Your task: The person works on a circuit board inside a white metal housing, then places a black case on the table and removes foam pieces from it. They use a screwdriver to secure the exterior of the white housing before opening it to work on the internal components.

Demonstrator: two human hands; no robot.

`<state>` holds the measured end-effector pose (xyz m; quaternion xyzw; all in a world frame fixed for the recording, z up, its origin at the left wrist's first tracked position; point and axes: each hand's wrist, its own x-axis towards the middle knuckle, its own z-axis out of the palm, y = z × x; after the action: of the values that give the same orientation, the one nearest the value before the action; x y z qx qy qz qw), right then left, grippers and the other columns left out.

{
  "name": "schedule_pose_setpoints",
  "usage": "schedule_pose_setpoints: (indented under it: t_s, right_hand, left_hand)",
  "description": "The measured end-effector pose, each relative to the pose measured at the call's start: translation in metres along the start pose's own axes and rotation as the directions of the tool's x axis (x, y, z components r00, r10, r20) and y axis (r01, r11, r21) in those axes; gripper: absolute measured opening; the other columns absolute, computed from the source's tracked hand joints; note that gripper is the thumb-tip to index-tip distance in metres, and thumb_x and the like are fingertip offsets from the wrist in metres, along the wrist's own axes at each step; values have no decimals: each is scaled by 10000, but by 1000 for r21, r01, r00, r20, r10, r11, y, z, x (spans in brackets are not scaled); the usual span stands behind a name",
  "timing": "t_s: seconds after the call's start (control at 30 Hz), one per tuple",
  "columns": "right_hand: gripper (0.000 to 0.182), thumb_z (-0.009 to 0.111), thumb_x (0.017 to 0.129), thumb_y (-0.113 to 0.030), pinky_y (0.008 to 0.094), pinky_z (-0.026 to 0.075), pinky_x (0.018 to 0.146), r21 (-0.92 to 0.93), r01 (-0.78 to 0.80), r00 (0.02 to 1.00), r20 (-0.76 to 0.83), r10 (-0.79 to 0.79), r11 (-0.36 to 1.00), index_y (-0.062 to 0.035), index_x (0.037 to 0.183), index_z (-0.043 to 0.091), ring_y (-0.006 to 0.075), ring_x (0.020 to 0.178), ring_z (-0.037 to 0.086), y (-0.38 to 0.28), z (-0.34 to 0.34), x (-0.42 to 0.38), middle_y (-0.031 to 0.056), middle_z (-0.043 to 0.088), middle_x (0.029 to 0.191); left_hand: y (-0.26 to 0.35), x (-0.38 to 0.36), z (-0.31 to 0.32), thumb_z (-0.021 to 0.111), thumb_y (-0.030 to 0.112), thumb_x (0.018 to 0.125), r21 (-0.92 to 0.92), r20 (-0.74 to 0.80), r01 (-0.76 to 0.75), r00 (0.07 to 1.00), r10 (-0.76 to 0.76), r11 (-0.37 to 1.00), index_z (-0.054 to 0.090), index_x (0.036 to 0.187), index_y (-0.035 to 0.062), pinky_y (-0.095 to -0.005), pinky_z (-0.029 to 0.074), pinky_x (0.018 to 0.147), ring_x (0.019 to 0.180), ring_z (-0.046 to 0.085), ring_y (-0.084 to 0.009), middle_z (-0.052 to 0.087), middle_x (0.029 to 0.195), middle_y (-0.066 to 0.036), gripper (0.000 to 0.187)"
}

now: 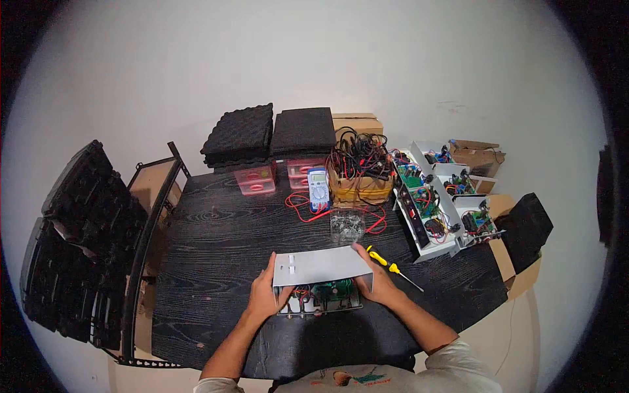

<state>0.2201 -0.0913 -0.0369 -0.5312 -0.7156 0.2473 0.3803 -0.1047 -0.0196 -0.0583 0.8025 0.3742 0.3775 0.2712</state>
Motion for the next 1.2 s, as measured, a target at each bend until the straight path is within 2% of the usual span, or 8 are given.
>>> schedule_pose_setpoints:
  t_s: [0.3,0.43,0.57,0.73,0.9,0.97,1.1,1.2]
  right_hand:
    - [848,680,825,72,450,499,1069,-213,-29,998,41,39,977,-59,1566,288,442,1323,551,-53,-25,23,295,494,1491]
    - [861,688,825,135,446,485,1091,746,94,935,-294,198,660,-74,1567,307,307,1440,463,-41,23,24,211,385,1619]
    - [751,675,971,-70,459,411,1157,823,-458,889,423,177,335,-110,1611,283,303,1467,403,-10,62,-16,205,405,1575]
    - [502,588,1067,-319,419,430,1132,375,246,908,232,-348,894,-93,1492,443,266,1307,533,-47,85,-36,141,553,1364]
    - [418,583,1068,-391,405,535,974,878,-417,825,257,503,235,-83,1350,578,212,1085,646,-96,71,-38,90,624,1209]
    - [448,606,1053,-413,403,546,921,880,-368,837,173,519,300,-74,1344,569,198,1079,641,-82,60,-50,80,625,1195]
    - [516,645,1028,-428,366,552,867,815,-223,781,-178,599,534,-46,1353,525,186,1066,644,-43,21,-89,78,635,1185]
    - [492,609,1052,-298,400,557,955,932,150,532,-358,767,331,16,1410,485,240,1127,659,-65,-42,-100,136,636,1268]
  left_hand:
    - [-8,2,7,691,165,917,-60,-220,-101,972,86,993,318,1562,-22,-401,510,1041,1180,665,-347,644,1283,-272,768]
    - [-15,2,23,758,287,916,-241,-390,-144,920,40,960,315,1532,63,-416,491,1080,1272,589,-328,474,1493,-259,791]
    - [-25,-7,27,776,283,912,-414,-489,-316,868,85,854,337,1481,124,-462,486,1090,1356,489,-352,332,1576,-237,736]
    - [-53,-16,41,828,211,861,-395,-564,-301,825,30,868,340,1474,163,-489,496,1078,1343,498,-371,354,1545,-246,785]
    - [-73,-24,31,846,133,825,-196,-334,-188,936,115,963,310,1501,172,-523,468,1108,1376,490,-444,342,1563,-293,864]
    - [-34,-10,18,768,76,855,122,-282,-486,819,500,865,225,1575,108,-540,372,1180,1449,410,-463,253,1632,-293,902]
    - [0,-5,9,631,37,863,-96,-273,-125,957,95,987,146,1609,-2,-519,249,1239,1501,329,-439,179,1672,-281,891]
    - [-19,-7,11,601,77,875,-53,-233,-104,968,89,993,241,1585,-28,-518,226,1245,1526,282,-439,191,1675,-276,803]
